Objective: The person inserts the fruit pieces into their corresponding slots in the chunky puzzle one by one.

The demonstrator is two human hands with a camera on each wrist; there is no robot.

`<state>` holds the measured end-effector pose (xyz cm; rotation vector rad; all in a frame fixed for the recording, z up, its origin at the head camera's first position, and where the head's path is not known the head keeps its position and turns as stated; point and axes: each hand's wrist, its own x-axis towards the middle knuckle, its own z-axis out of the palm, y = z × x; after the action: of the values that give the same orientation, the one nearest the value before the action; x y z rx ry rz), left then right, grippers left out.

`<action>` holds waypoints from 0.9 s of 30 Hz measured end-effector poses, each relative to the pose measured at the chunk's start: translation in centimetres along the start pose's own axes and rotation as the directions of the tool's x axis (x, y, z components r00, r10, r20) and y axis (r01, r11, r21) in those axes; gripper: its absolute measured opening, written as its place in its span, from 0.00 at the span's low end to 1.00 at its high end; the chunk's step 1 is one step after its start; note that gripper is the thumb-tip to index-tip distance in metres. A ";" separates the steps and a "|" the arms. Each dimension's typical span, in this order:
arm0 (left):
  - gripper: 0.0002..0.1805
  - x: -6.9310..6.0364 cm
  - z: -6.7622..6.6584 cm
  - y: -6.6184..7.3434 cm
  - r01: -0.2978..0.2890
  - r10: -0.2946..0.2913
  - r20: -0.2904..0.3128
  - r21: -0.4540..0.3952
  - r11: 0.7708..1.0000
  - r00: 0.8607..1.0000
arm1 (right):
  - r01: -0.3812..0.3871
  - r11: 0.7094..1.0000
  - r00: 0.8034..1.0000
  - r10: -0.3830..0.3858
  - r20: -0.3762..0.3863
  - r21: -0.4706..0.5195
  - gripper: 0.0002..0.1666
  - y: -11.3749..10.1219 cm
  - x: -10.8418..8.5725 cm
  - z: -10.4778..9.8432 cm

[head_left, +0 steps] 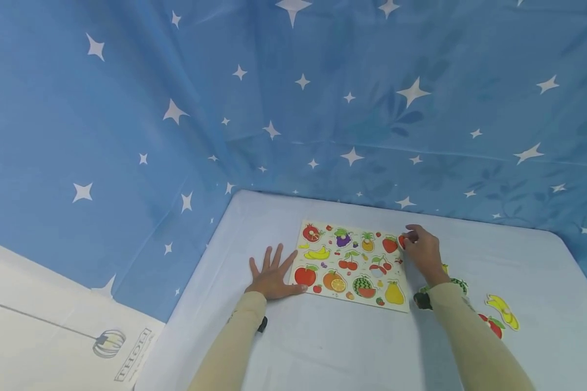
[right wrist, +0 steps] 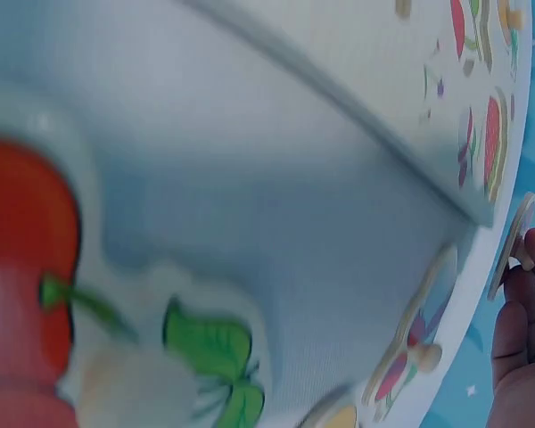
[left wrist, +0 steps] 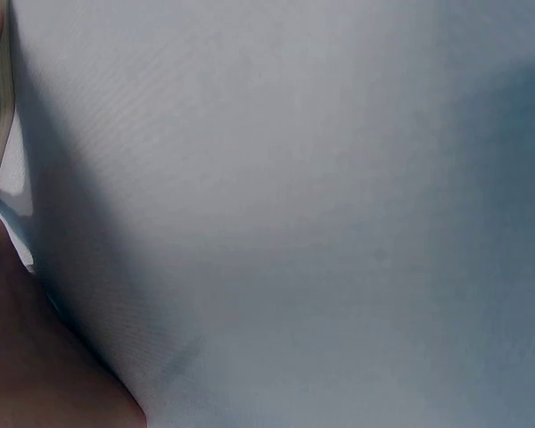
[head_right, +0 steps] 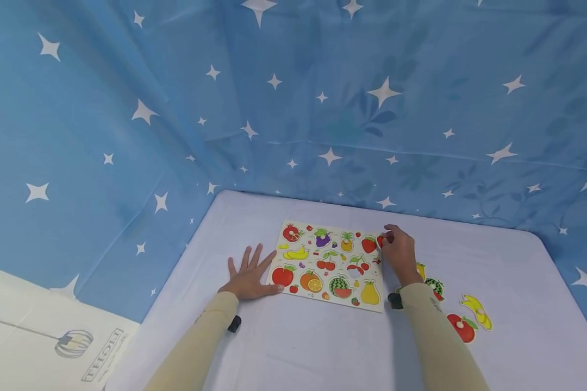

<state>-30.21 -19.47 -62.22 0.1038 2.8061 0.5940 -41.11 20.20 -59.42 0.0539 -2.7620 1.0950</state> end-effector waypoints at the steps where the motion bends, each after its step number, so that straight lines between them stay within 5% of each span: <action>1: 0.59 0.1 0.2 -0.1 0.001 -0.001 -0.001 -0.002 1.000 1.000 | 0.002 1.000 1.000 -0.002 0.005 0.001 0.23 -0.1 0.0 0.2; 27: 0.59 0.5 0.9 -0.5 0.032 -0.032 0.006 0.029 0.999 0.999 | 0.010 1.000 0.988 -0.005 0.151 -0.030 0.22 -1.2 0.5 3.0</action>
<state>-30.47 -19.53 -63.34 0.0658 2.8053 0.5444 -41.95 17.33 -60.69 0.1497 -2.9086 1.0889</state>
